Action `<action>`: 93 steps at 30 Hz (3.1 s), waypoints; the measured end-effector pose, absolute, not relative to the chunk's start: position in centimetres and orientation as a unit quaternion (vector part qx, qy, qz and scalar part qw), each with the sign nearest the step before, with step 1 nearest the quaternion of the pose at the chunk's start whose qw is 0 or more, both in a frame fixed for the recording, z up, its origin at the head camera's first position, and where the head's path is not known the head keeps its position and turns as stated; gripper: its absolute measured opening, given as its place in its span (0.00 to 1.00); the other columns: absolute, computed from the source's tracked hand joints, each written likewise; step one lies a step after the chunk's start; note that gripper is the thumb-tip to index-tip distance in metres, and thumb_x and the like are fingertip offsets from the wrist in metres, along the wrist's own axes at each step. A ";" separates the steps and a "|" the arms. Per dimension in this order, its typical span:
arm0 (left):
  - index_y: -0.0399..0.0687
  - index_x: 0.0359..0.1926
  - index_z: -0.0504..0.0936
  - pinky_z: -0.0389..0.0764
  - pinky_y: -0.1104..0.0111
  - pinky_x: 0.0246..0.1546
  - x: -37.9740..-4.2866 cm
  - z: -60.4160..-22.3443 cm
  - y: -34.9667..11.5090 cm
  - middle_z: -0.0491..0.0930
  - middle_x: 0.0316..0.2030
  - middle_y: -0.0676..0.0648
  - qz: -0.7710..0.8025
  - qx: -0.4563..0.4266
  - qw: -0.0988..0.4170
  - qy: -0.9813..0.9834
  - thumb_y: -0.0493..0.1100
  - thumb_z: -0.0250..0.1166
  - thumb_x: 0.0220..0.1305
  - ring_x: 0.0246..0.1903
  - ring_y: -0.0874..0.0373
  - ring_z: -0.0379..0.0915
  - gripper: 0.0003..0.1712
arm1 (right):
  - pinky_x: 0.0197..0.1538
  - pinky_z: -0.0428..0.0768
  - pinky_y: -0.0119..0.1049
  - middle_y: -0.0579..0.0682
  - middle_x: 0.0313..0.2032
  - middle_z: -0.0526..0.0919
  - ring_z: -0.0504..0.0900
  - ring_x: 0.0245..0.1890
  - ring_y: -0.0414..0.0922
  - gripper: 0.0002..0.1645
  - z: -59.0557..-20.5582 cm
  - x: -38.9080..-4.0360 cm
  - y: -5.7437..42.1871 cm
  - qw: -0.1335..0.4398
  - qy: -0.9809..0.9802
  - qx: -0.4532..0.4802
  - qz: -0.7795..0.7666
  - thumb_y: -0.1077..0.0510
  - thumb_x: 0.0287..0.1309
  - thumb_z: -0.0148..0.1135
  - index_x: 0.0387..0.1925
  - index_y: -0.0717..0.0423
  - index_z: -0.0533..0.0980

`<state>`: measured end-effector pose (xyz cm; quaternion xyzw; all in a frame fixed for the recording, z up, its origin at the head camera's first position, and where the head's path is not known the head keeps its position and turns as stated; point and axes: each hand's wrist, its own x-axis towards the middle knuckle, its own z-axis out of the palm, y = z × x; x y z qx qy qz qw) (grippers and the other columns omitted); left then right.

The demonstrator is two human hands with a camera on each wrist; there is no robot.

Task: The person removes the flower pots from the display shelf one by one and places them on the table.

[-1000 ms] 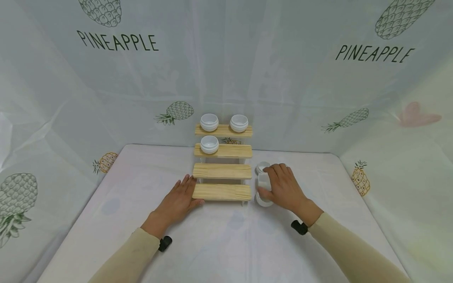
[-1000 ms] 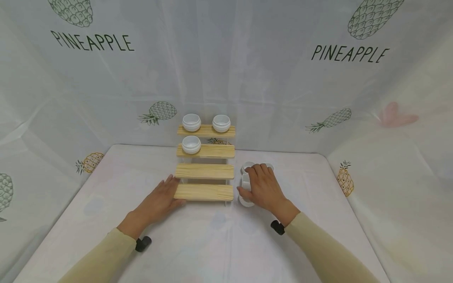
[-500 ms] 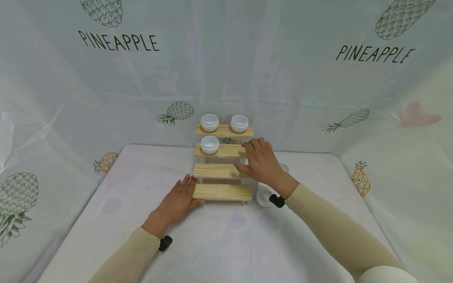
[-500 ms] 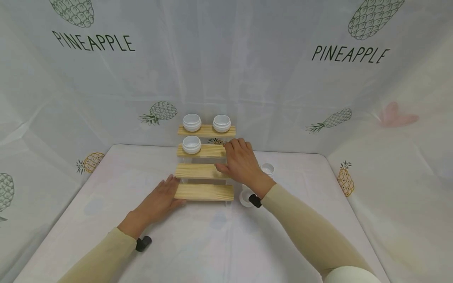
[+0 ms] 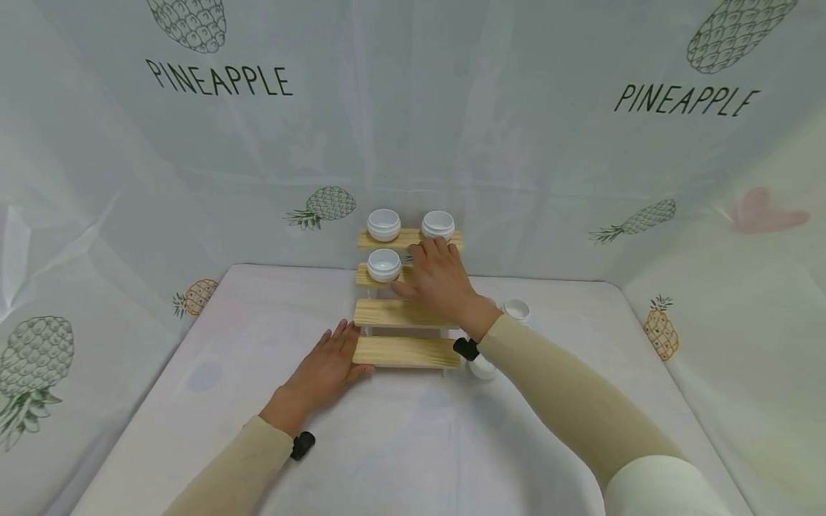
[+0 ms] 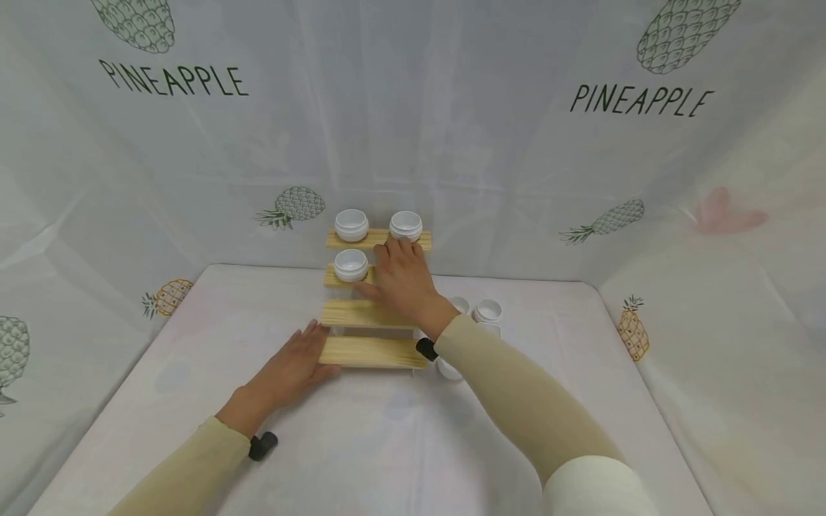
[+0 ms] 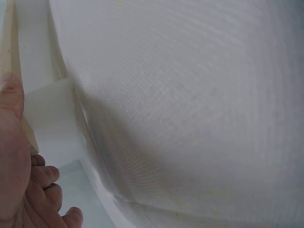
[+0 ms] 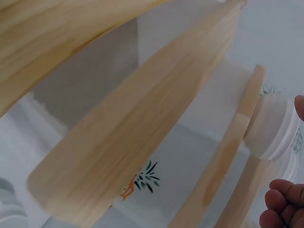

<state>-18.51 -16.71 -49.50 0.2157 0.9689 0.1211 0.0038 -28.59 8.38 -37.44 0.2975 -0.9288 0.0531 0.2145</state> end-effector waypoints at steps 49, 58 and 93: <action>0.27 0.80 0.55 0.59 0.42 0.79 -18.5 -49.8 -16.7 0.58 0.79 0.29 0.114 0.222 -0.010 0.968 0.65 0.57 0.77 0.82 0.36 0.48 0.52 | 0.50 0.75 0.50 0.54 0.48 0.75 0.74 0.52 0.55 0.39 -37.1 -29.4 7.8 0.179 -0.948 0.258 0.047 0.28 0.60 0.65 0.45 0.61 0.78; 0.27 0.79 0.56 0.60 0.41 0.78 -18.4 -49.8 -16.7 0.59 0.78 0.29 0.117 0.223 -0.016 0.968 0.64 0.59 0.77 0.81 0.35 0.49 0.51 | 0.48 0.75 0.50 0.56 0.52 0.78 0.74 0.53 0.57 0.38 -37.1 -29.2 8.8 0.182 -0.947 0.262 0.037 0.28 0.59 0.66 0.45 0.60 0.78; 0.27 0.80 0.55 0.58 0.41 0.79 -18.4 -49.8 -16.6 0.58 0.79 0.28 0.128 0.221 -0.004 0.967 0.63 0.59 0.78 0.82 0.36 0.48 0.51 | 0.47 0.73 0.48 0.57 0.44 0.81 0.74 0.45 0.56 0.36 -38.9 -24.3 18.7 0.235 -0.921 0.308 0.039 0.35 0.55 0.71 0.48 0.62 0.80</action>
